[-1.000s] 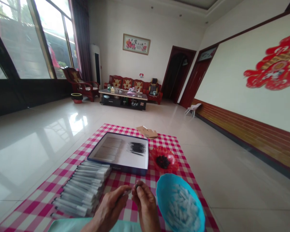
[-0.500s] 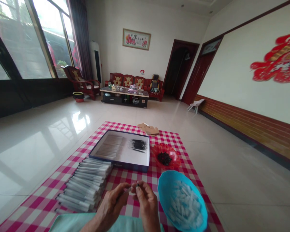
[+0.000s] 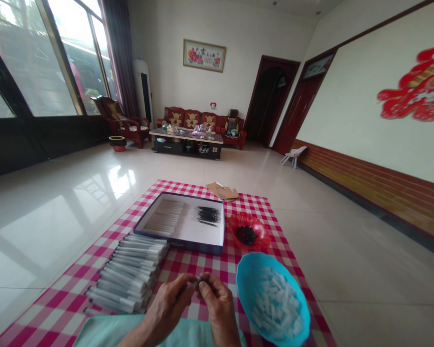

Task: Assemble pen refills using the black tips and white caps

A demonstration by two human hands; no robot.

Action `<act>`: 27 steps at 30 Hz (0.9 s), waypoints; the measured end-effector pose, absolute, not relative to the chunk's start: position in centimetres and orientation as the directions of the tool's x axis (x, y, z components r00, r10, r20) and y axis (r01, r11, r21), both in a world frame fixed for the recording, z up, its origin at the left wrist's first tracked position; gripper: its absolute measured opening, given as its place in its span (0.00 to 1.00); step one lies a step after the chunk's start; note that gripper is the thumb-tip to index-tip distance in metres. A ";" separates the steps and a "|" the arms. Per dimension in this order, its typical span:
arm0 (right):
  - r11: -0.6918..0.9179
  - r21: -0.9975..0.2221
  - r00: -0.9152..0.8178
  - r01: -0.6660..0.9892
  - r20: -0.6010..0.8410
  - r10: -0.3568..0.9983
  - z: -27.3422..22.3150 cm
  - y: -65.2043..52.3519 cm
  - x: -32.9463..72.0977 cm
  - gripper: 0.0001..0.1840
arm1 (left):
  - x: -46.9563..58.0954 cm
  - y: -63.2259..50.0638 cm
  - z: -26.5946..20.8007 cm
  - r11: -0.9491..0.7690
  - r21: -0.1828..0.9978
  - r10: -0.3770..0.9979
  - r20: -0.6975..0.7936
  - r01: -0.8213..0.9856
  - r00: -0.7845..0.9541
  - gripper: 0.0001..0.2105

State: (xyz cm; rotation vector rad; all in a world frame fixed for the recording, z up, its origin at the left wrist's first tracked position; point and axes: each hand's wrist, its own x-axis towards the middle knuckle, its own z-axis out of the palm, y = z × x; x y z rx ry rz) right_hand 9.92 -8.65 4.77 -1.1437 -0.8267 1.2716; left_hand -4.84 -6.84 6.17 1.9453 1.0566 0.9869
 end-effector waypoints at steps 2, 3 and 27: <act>-0.073 -0.963 0.143 -0.258 -0.113 0.983 4.7 -8.7 10.0 0.17 | -4.9 -6.8 6.2 -0.430 0.827 0.878 0.289 0.361 0.383 0.09; -0.075 -0.965 0.138 -0.250 -0.112 0.984 4.7 -8.7 10.0 0.17 | -5.0 -6.8 6.2 -0.440 0.817 0.873 0.293 0.373 0.389 0.09; 0.035 -0.999 0.045 -0.007 0.034 0.998 4.0 -8.6 10.0 0.13 | -7.5 -5.2 7.2 -0.633 0.535 0.759 0.284 0.560 0.586 0.14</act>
